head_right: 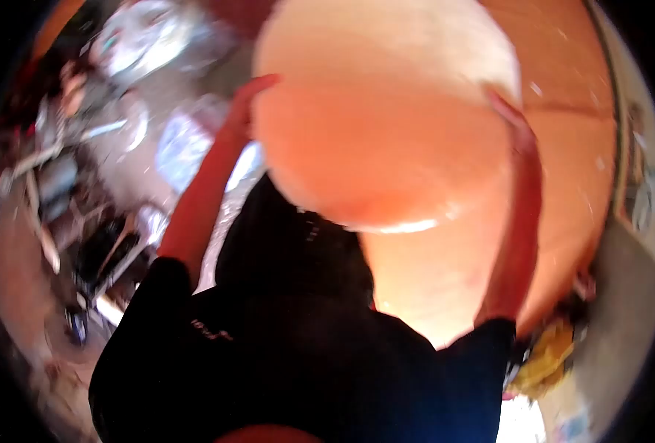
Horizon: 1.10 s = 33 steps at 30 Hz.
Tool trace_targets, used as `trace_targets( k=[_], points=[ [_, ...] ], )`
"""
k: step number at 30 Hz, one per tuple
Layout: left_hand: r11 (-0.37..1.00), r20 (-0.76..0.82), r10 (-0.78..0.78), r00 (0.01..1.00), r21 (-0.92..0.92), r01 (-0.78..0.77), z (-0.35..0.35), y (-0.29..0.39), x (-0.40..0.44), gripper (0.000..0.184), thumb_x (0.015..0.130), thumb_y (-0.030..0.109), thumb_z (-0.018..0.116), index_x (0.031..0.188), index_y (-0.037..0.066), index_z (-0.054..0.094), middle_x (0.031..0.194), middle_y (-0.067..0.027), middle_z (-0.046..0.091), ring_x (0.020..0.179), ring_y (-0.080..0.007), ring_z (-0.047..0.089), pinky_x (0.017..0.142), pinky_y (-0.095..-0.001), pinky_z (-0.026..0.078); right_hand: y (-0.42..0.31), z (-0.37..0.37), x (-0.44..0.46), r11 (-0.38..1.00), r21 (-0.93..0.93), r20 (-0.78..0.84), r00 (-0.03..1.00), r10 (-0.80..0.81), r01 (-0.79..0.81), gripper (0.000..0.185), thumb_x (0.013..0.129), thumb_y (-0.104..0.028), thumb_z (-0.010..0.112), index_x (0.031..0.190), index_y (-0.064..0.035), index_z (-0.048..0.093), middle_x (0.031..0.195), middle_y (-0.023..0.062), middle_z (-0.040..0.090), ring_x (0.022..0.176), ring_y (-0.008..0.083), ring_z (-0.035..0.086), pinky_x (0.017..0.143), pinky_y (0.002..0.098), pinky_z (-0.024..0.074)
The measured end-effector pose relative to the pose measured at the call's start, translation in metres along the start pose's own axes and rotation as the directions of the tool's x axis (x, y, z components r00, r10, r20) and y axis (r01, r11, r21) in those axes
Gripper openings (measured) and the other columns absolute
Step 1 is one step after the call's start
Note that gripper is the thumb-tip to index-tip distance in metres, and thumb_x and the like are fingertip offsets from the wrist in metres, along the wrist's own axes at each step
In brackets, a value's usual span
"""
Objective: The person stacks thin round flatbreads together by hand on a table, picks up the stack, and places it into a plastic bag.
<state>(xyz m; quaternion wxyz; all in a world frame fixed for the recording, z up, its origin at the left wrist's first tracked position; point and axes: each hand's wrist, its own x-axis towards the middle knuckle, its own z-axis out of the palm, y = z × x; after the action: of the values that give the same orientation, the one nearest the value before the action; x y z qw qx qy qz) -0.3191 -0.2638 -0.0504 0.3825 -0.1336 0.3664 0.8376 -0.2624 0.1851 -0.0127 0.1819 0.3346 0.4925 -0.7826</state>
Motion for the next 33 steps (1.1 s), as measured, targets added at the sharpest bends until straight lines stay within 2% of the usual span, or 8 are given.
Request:
trace_targets(
  k=[2, 5, 8, 19, 25, 28, 31, 33],
  points=[
    [0.968, -0.057, 0.182, 0.982, 0.188, -0.168, 0.004, -0.009, -0.006, 0.039, 0.083, 0.024, 0.068, 0.113, 0.0, 0.06, 0.105, -0.0104, 0.067, 0.095, -0.022, 0.064, 0.087, -0.0335, 0.051, 0.003, -0.007, -0.001, 0.992, -0.085, 0.037, 0.995, -0.09, 0.093, 0.05, 0.09, -0.027, 0.061, 0.133, -0.0048, 0.049, 0.128, 0.0103, 0.056, 0.118, 0.0235, 0.053, 0.101, 0.0375, 0.042],
    [0.991, -0.004, -0.066, 0.998, -0.116, 0.065, -0.012, -0.007, 0.016, 0.046, 0.084, 0.024, 0.067, 0.12, -0.001, 0.056, 0.11, -0.0126, 0.065, 0.099, -0.0236, 0.064, 0.09, -0.0365, 0.05, 0.001, -0.019, 0.004, 0.986, -0.13, 0.01, 0.994, -0.106, 0.107, 0.056, 0.087, -0.028, 0.061, 0.134, -0.0012, 0.047, 0.13, 0.0106, 0.054, 0.12, 0.0237, 0.051, 0.103, 0.037, 0.04],
    [0.984, 0.1, -0.056, 0.993, -0.162, 0.072, -0.007, -0.008, 0.013, 0.051, 0.084, 0.024, 0.067, 0.126, -0.002, 0.052, 0.115, -0.0141, 0.063, 0.102, -0.0247, 0.063, 0.092, -0.0382, 0.049, 0.001, 0.004, -0.011, 0.999, -0.006, 0.066, 0.997, -0.049, 0.049, 0.056, 0.084, -0.027, 0.063, 0.131, 0.0, 0.049, 0.127, 0.0106, 0.056, 0.116, 0.0243, 0.054, 0.1, 0.0385, 0.0429],
    [0.988, 0.139, -0.037, 0.99, -0.142, 0.056, 0.003, 0.0, 0.004, 0.064, 0.081, 0.027, 0.069, 0.133, -0.001, 0.045, 0.126, -0.0161, 0.056, 0.116, -0.0264, 0.055, 0.098, -0.0406, 0.045, 0.01, -0.025, -0.004, 0.993, -0.032, 0.087, 0.99, -0.111, 0.114, 0.065, 0.078, -0.031, 0.07, 0.133, -0.0042, 0.049, 0.125, 0.012, 0.056, 0.114, 0.0284, 0.055, 0.098, 0.0435, 0.0454],
    [0.995, 0.096, 0.004, 0.995, -0.097, 0.006, -0.006, 0.001, 0.011, 0.062, 0.079, 0.025, 0.071, 0.132, 0.002, 0.046, 0.124, -0.0129, 0.057, 0.114, -0.0236, 0.055, 0.095, -0.0394, 0.047, 0.01, -0.051, 0.002, 0.963, -0.216, 0.098, 0.985, -0.141, 0.159, 0.064, 0.086, -0.04, 0.059, 0.137, -0.0053, 0.044, 0.133, 0.0123, 0.051, 0.12, 0.0284, 0.051, 0.1, 0.0448, 0.043],
    [0.99, 0.108, 0.009, 0.994, -0.142, 0.006, -0.016, -0.008, 0.007, 0.06, 0.079, 0.024, 0.07, 0.131, 0.004, 0.048, 0.124, -0.0107, 0.057, 0.113, -0.0221, 0.056, 0.094, -0.0383, 0.047, 0.002, -0.039, -0.021, 0.96, -0.278, 0.118, 0.991, 0.055, -0.02, 0.062, 0.09, -0.042, 0.051, 0.14, -0.0057, 0.041, 0.138, 0.013, 0.046, 0.123, 0.029, 0.048, 0.103, 0.0455, 0.0402],
    [0.977, 0.093, 0.038, 0.995, -0.215, -0.017, -0.039, -0.012, -0.008, 0.059, 0.078, 0.021, 0.071, 0.13, 0.005, 0.05, 0.121, -0.0096, 0.059, 0.113, -0.0208, 0.055, 0.094, -0.0383, 0.047, 0.012, -0.011, -0.048, 0.992, -0.122, 0.453, 0.891, 0.044, 0.014, 0.055, 0.094, -0.032, 0.047, 0.14, -0.0036, 0.039, 0.139, 0.016, 0.046, 0.124, 0.0302, 0.048, 0.105, 0.045, 0.0373],
    [0.966, 0.131, 0.172, 0.976, -0.218, -0.141, -0.069, -0.021, -0.036, 0.062, 0.079, 0.018, 0.069, 0.135, 0.002, 0.045, 0.129, -0.0134, 0.055, 0.115, -0.0243, 0.055, 0.098, -0.0394, 0.044, 0.023, -0.014, -0.03, 0.985, -0.155, 0.343, 0.93, 0.13, -0.08, 0.055, 0.094, -0.031, 0.048, 0.14, -0.003, 0.039, 0.138, 0.0159, 0.047, 0.123, 0.03, 0.049, 0.105, 0.0448, 0.0375]
  ],
)
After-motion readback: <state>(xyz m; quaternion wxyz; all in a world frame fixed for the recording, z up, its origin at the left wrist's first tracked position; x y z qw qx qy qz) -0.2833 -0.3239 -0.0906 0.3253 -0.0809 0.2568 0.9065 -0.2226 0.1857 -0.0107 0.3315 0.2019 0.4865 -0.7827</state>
